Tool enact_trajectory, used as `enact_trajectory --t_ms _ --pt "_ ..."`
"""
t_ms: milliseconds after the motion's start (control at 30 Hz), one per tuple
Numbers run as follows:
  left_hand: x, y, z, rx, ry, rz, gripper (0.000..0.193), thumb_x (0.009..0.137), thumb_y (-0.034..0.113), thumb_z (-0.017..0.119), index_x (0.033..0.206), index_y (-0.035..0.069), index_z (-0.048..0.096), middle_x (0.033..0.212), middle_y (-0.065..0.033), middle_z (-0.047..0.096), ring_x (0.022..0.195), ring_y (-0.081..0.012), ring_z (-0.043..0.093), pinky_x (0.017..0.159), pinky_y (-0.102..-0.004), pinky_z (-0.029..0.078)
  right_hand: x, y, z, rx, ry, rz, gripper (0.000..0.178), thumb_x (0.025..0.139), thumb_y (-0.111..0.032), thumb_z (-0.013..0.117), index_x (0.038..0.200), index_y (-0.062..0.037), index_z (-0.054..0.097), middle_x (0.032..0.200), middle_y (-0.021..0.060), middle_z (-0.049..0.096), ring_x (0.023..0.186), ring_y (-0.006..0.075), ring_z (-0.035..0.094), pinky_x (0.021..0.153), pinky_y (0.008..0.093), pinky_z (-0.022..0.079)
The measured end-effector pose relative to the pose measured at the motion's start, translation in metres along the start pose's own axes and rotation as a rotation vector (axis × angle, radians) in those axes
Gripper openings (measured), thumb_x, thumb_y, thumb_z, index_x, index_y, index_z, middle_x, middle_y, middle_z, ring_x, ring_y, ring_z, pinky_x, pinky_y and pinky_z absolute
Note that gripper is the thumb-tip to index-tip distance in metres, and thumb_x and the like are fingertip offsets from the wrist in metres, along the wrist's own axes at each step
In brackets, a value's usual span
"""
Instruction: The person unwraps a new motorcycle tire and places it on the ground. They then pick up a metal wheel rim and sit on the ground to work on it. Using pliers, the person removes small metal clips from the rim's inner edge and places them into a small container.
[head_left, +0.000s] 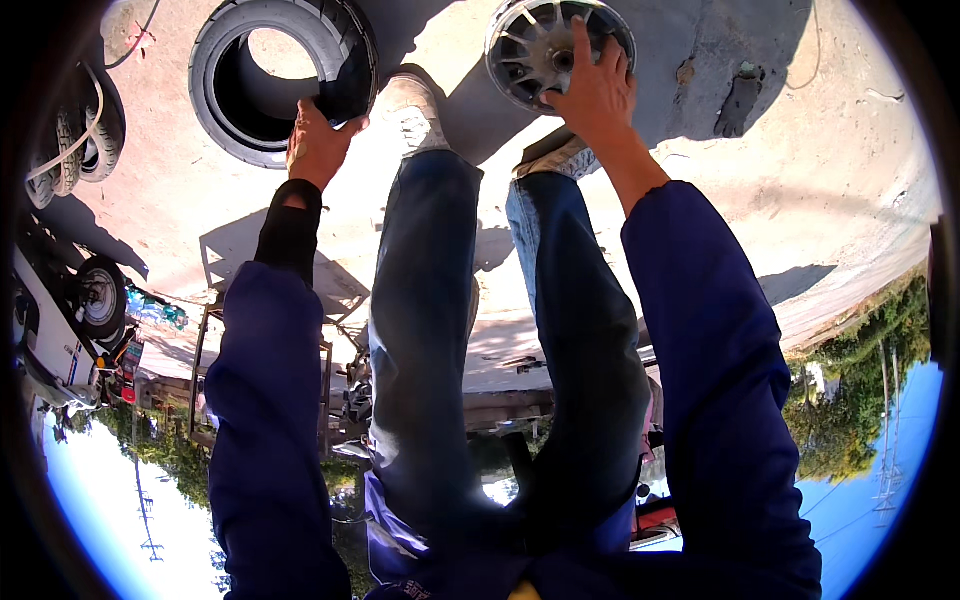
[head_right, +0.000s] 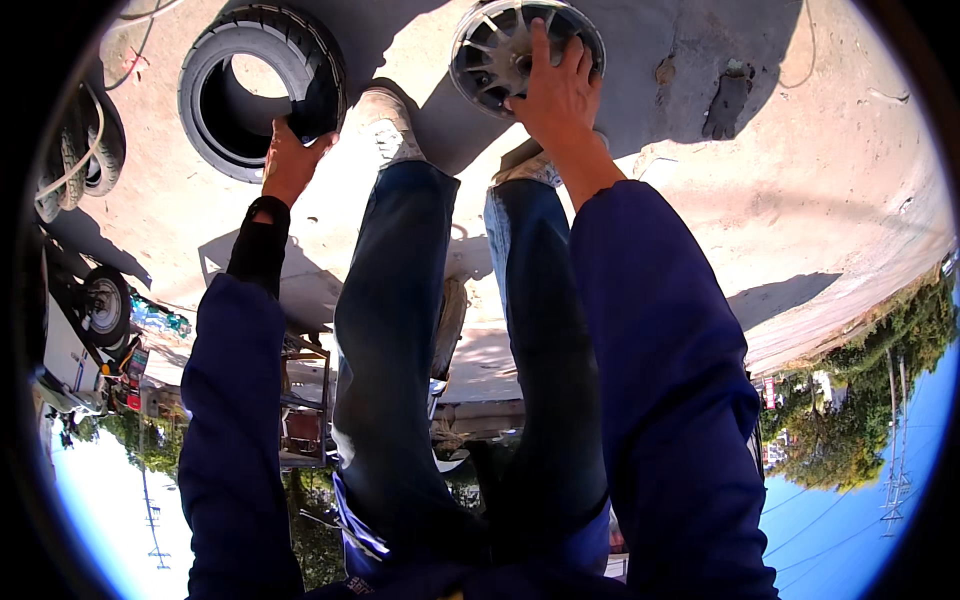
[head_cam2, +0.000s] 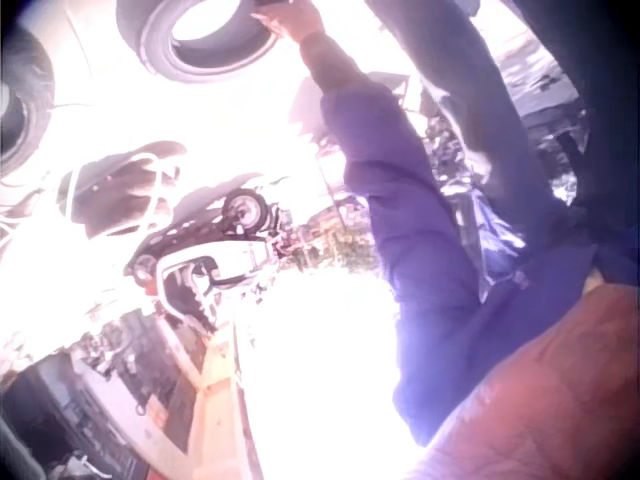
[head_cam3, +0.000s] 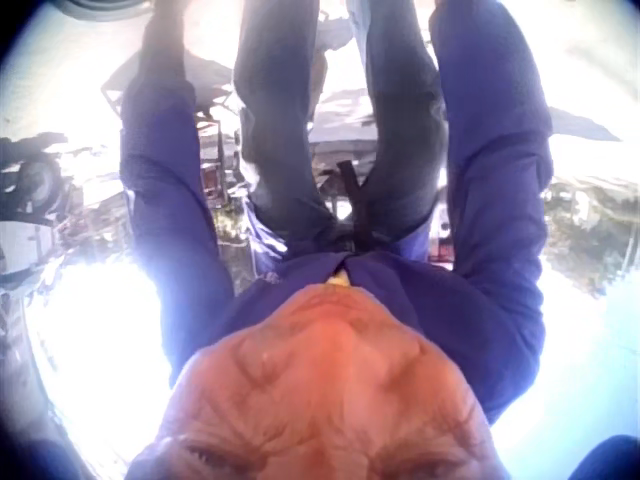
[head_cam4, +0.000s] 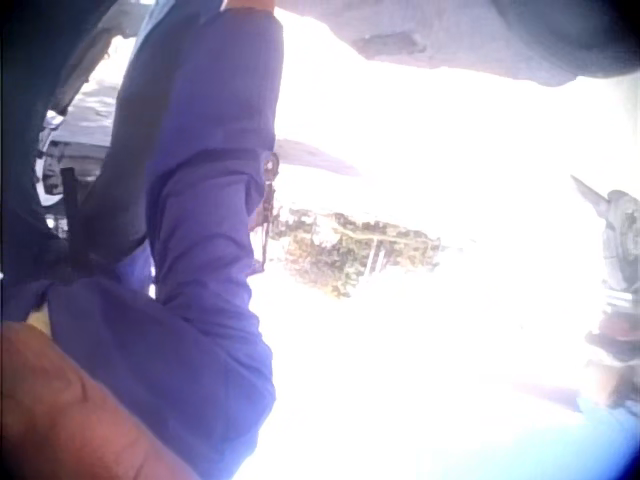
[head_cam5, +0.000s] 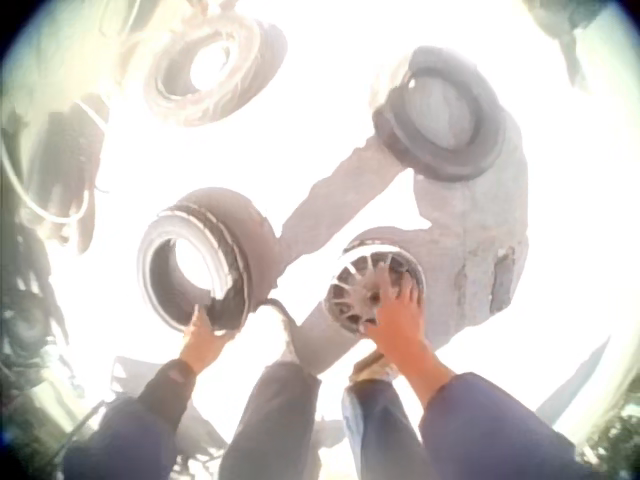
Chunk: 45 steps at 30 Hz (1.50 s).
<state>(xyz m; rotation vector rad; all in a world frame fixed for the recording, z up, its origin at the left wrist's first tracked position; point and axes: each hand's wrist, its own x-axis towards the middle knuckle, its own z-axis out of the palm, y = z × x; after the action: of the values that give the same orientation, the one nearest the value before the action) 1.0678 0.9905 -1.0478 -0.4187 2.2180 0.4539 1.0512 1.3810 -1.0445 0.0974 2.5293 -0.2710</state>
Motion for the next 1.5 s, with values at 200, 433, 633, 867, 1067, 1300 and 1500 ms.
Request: enact_trajectory --t_ms 200,433,633,867,1067,1300,1500 --pt "-0.023 -0.002 0.017 -0.205 0.165 0.1 0.068 0.093 0.025 0.075 0.148 -0.002 0.045 0.148 -0.0237 0.051 0.137 -0.0409 0.05 0.115 -0.0489 0.04 0.02 -0.053 -0.029 -0.357 -0.35 0.128 0.102 0.092 -0.054 0.075 0.168 -0.0263 0.013 0.175 0.0159 0.015 0.154 0.041 0.032 0.122 0.0529 0.032" --pt "-0.09 -0.006 0.02 -0.419 0.103 -0.058 0.06 0.095 0.019 0.072 0.146 -0.001 0.048 0.141 -0.0226 0.057 0.135 -0.036 0.053 0.115 -0.045 0.041 0.016 -0.03 0.024 -0.135 -0.012 0.047 0.119 0.067 -0.032 0.096 0.161 -0.0407 0.024 0.166 0.0233 0.01 0.142 0.0608 0.034 0.099 0.0608 0.053" --pt "-0.154 0.015 0.009 -0.626 0.102 -0.13 0.057 0.096 0.016 0.072 0.146 0.003 0.049 0.138 -0.0164 0.061 0.129 -0.0279 0.059 0.111 -0.0419 0.045 0.016 -0.031 -0.017 0.088 -0.073 0.036 0.117 0.059 -0.031 0.096 0.158 -0.032 0.034 0.161 0.0227 0.018 0.137 0.0549 0.041 0.099 0.0566 0.055" --pt "-0.256 0.062 -0.031 -1.007 0.08 -0.136 0.067 0.092 0.023 0.078 0.147 0.003 0.046 0.14 -0.0137 0.058 0.128 -0.027 0.058 0.111 -0.0406 0.045 -0.039 -0.048 -0.124 0.73 -0.288 0.259 0.131 0.053 -0.029 0.099 0.162 -0.0074 0.03 0.151 0.0244 0.029 0.137 0.0439 0.045 0.112 0.0463 0.05" --pt "-0.354 0.092 -0.086 -1.281 0.081 -0.022 0.075 0.095 0.04 0.077 0.151 0.002 0.043 0.146 -0.0157 0.055 0.136 -0.0296 0.053 0.116 -0.0441 0.041 -0.136 -0.094 -0.245 1.494 -0.266 0.252 0.11 0.065 -0.001 0.084 0.16 -0.0016 0.03 0.143 0.0153 0.052 0.128 0.0281 0.059 0.104 0.0385 0.055" --pt "-0.455 0.116 -0.136 -1.432 0.233 0.098 0.07 0.098 0.034 0.073 0.151 0.0 0.043 0.149 -0.0176 0.052 0.141 -0.03 0.048 0.12 -0.044 0.035 -0.214 -0.129 -0.376 1.777 -0.42 0.129 0.097 0.072 0.012 0.075 0.158 -0.0038 0.034 0.142 0.0125 0.058 0.128 0.025 0.06 0.106 0.0387 0.054" --pt "-0.537 0.135 -0.176 -1.479 0.38 0.207 0.073 0.1 0.031 0.069 0.157 -0.001 0.037 0.155 -0.0194 0.048 0.145 -0.0307 0.044 0.123 -0.0447 0.03 -0.267 -0.158 -0.467 1.681 -0.486 -0.171 0.087 0.075 -0.001 0.082 0.152 -0.0025 0.042 0.138 0.0092 0.061 0.123 0.0203 0.062 0.104 0.037 0.052"
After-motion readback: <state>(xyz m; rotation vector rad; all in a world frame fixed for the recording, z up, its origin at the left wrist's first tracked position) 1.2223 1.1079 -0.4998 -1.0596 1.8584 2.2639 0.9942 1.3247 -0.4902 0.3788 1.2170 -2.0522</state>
